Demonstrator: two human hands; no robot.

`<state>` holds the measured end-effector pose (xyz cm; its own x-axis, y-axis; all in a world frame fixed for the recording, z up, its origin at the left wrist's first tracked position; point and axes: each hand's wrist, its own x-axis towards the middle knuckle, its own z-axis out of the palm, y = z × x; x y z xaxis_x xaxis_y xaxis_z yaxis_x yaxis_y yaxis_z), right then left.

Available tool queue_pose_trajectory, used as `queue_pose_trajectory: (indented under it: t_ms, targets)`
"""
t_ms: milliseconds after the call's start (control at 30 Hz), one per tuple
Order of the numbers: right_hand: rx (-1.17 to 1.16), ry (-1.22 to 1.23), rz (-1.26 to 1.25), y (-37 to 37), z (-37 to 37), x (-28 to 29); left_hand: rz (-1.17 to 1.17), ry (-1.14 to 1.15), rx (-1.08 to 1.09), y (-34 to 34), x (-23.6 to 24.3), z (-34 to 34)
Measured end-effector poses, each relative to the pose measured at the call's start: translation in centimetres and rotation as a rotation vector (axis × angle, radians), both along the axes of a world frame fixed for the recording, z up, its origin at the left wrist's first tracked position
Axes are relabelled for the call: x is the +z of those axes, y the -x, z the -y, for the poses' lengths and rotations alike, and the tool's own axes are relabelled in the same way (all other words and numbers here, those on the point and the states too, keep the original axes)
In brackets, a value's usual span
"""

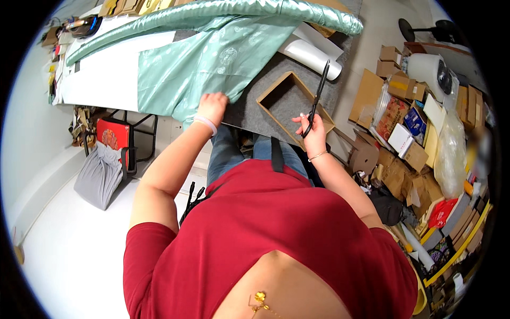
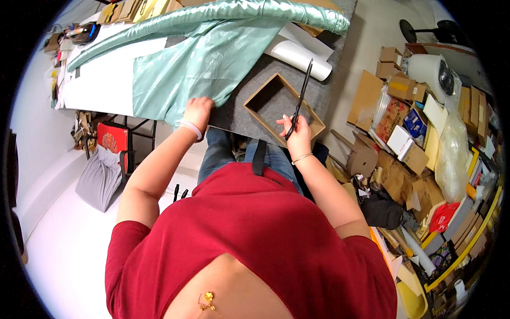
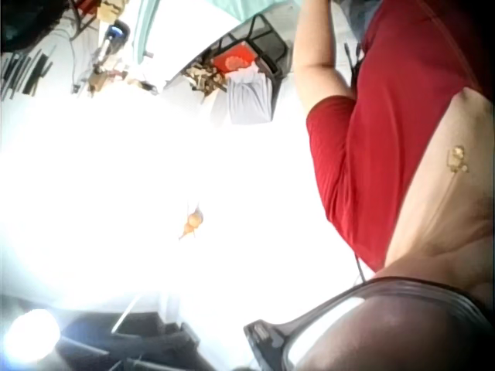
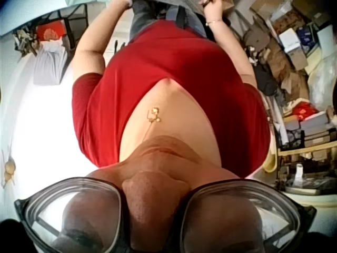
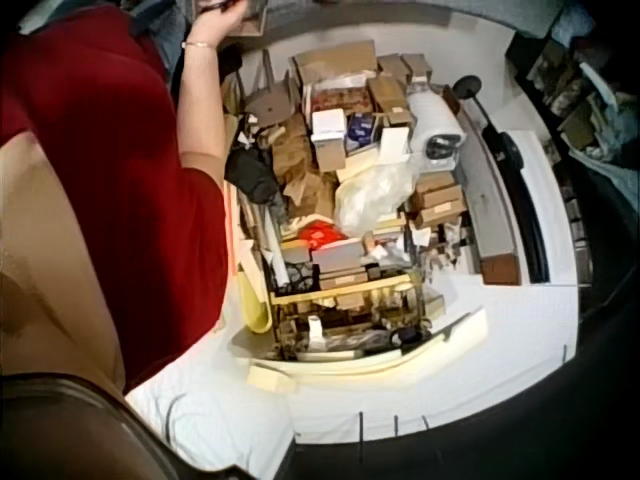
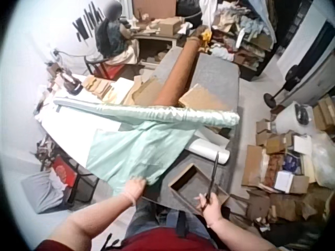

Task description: The person unfolds a roll of light green patterned fabric on a white worktable, smooths it out, and uses scissors to cut a long strip along the length of the fabric. The cut piece is then folded and placed aside.

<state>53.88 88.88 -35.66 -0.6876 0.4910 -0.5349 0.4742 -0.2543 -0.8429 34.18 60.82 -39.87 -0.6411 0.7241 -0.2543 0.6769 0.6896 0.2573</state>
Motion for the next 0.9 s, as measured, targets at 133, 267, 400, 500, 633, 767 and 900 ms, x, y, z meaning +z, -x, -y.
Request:
queue_pose_trajectory:
  t_ms: [133, 267, 400, 500, 633, 767, 900]
  targets:
    - [0.025, 0.077, -0.019, 1.9, 0.8, 0.3, 0.306, -0.531, 0.788, 1.4, 2.3, -0.5]
    - [0.016, 0.2, -0.07, 5.9, 2.6, -0.3, 0.884, -1.102, 1.092, 3.5, 4.8, 0.1]
    - [-0.021, 0.381, -0.129, 12.1, 4.9, -0.7, 1.072, -1.262, 1.045, 4.7, 9.5, -0.5]
    - [-0.093, 0.403, -0.144, 16.1, 6.9, -0.5, 1.082, -1.226, 0.948, 5.2, 10.6, 0.4]
    - [-0.272, 0.528, -0.189, 18.8, 8.2, -0.1, 1.056, -0.972, 0.841, 4.3, 12.8, 0.7]
    - [-0.332, 0.335, -0.18, 18.0, 8.0, -1.0, 0.969, -0.751, 0.568, 2.6, 12.4, 0.4]
    - [-0.274, 0.161, -0.151, 15.2, 6.1, 0.5, 0.855, -0.36, 0.635, -0.2, 12.9, -1.5]
